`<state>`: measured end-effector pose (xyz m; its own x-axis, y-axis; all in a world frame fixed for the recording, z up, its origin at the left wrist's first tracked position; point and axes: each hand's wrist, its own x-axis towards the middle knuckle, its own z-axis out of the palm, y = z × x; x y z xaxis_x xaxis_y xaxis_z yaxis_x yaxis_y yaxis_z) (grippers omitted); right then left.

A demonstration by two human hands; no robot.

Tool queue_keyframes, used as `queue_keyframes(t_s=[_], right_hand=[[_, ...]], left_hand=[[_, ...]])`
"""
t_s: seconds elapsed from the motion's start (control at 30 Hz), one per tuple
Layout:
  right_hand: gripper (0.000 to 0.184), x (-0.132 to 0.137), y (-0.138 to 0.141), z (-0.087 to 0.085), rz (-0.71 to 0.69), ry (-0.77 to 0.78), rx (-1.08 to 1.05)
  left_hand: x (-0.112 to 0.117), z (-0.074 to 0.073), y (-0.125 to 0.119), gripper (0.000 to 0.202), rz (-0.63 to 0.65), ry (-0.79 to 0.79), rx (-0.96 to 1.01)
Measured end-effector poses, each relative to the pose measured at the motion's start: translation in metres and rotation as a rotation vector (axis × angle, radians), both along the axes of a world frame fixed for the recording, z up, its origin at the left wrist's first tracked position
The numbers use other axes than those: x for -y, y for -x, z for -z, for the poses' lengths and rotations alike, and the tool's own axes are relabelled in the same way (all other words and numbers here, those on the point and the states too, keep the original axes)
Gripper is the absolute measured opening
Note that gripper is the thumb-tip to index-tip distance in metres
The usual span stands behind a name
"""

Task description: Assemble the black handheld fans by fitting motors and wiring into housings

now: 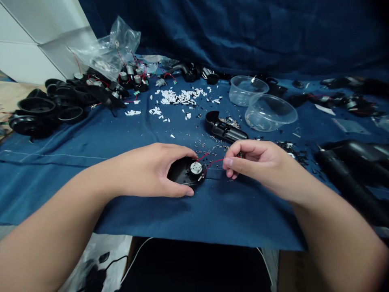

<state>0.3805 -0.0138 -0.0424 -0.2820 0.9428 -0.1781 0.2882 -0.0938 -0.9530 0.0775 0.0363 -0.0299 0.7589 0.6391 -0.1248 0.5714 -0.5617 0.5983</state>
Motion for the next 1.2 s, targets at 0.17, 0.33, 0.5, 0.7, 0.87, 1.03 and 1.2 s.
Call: queue_keyframes(t_s=[0.17,0.33,0.5,0.7,0.87,1.03,1.2], right_hand=[[0.04,0.002,-0.006,-0.004,-0.013,0.026,-0.067],[0.046,0.004,-0.006,-0.006,0.032,0.069,-0.203],[0.046,0.003,-0.003,-0.004,0.062,0.054,-0.15],[0.048,-0.002,-0.005,0.007,0.109,-0.11,0.189],[0.068,-0.008,-0.012,0.011,0.203,-0.106,0.361],[0.042,-0.02,-0.02,0.014,0.435,-0.287,0.604],[0.029,-0.038,-0.032,0.022,0.503,-0.541,0.702]], left_hand=[[-0.003,-0.003,0.004,0.045,-0.021,0.14,0.021],[-0.006,-0.004,0.005,0.038,-0.016,0.201,0.027],[-0.007,-0.007,0.004,0.033,0.037,0.172,0.07],[-0.016,-0.006,0.006,0.048,-0.121,0.022,0.155],[-0.033,0.003,0.017,0.046,-0.337,-0.261,0.089],[-0.032,0.006,0.02,0.043,-0.16,-0.163,-0.003],[-0.019,0.001,0.009,0.03,-0.035,-0.069,0.17]])
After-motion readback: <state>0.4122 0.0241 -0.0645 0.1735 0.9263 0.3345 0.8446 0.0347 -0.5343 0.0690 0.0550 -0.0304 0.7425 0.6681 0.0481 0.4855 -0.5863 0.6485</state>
